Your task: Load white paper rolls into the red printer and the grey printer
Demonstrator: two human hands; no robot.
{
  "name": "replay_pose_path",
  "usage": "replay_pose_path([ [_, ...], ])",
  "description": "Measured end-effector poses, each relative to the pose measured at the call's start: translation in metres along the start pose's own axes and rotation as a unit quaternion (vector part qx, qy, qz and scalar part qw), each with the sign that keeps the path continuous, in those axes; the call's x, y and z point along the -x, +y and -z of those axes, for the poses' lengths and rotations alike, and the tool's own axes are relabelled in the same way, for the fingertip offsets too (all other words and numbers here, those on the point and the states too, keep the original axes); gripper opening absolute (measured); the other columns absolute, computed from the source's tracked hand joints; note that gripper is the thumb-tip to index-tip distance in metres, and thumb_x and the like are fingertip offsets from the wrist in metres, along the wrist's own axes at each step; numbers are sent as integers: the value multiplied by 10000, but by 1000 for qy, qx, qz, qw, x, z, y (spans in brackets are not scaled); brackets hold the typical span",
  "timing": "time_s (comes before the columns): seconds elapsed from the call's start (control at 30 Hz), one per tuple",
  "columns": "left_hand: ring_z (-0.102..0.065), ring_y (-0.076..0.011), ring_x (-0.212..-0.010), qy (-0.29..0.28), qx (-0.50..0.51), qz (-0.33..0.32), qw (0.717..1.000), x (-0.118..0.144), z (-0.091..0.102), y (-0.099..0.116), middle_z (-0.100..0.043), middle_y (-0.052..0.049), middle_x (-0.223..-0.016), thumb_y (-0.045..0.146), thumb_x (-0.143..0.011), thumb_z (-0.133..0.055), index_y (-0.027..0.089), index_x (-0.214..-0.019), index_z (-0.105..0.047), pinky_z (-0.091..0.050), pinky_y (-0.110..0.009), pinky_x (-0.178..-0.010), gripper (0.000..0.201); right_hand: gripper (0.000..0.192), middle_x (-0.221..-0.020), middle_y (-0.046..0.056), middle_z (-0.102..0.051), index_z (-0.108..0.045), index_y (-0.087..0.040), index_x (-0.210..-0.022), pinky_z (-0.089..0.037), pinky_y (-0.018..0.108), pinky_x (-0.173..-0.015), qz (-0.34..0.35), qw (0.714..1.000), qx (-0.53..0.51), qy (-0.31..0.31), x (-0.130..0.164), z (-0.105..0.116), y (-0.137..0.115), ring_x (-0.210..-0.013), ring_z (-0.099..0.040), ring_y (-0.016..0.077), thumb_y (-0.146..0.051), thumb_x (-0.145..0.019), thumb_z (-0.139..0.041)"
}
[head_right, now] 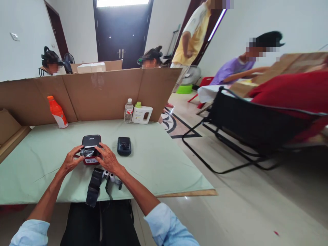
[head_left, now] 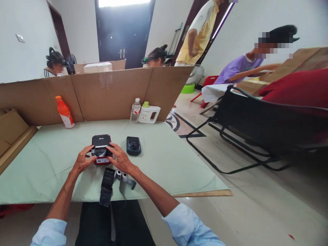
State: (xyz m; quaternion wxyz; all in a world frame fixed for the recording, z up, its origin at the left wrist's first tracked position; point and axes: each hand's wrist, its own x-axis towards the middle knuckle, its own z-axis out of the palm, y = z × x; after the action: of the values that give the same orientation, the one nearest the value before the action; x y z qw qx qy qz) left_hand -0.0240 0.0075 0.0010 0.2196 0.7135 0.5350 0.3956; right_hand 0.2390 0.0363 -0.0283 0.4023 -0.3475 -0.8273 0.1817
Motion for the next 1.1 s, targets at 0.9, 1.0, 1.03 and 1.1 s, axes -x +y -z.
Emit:
replay_pose_path([
  [0.9,-713,-253,-1074,91,-184,-141,969,14,-17,1,-710,-113,-1155,248,-895,-685,195,-1182,-683,-640,-388,-884,291,516,-1671,146,-352,-580,-225,-1453,-473,501,-1182,-23,1000,19,-2,5,-5,-5,-1502,-437,292,-149,-943,-594],
  [1.0,-708,-250,-1064,91,-189,-149,966,12,-15,2,-705,-108,-1141,251,-901,-681,193,-1160,-682,-623,-410,-926,265,530,-1682,126,-343,-566,-242,-1468,-463,508,-1190,-24,999,22,-2,5,-7,-4,-1514,-420,289,-159,-945,-592],
  [1.03,-707,-250,-1060,90,-191,-150,966,12,-15,2,-705,-106,-1137,260,-905,-681,194,-1151,-684,-618,-415,-936,254,536,-1681,125,-345,-559,-246,-1475,-462,510,-1191,-25,999,22,-2,6,-7,-4,-1515,-418,290,-164,-946,-593],
  [1.1,-705,-247,-1055,84,-195,-145,966,11,-13,4,-703,-101,-1137,297,-913,-687,202,-1134,-688,-613,-411,-936,241,563,-1679,131,-350,-533,-247,-1499,-464,514,-1189,-28,999,19,-2,6,-8,-4,-1517,-416,293,-168,-945,-593],
])
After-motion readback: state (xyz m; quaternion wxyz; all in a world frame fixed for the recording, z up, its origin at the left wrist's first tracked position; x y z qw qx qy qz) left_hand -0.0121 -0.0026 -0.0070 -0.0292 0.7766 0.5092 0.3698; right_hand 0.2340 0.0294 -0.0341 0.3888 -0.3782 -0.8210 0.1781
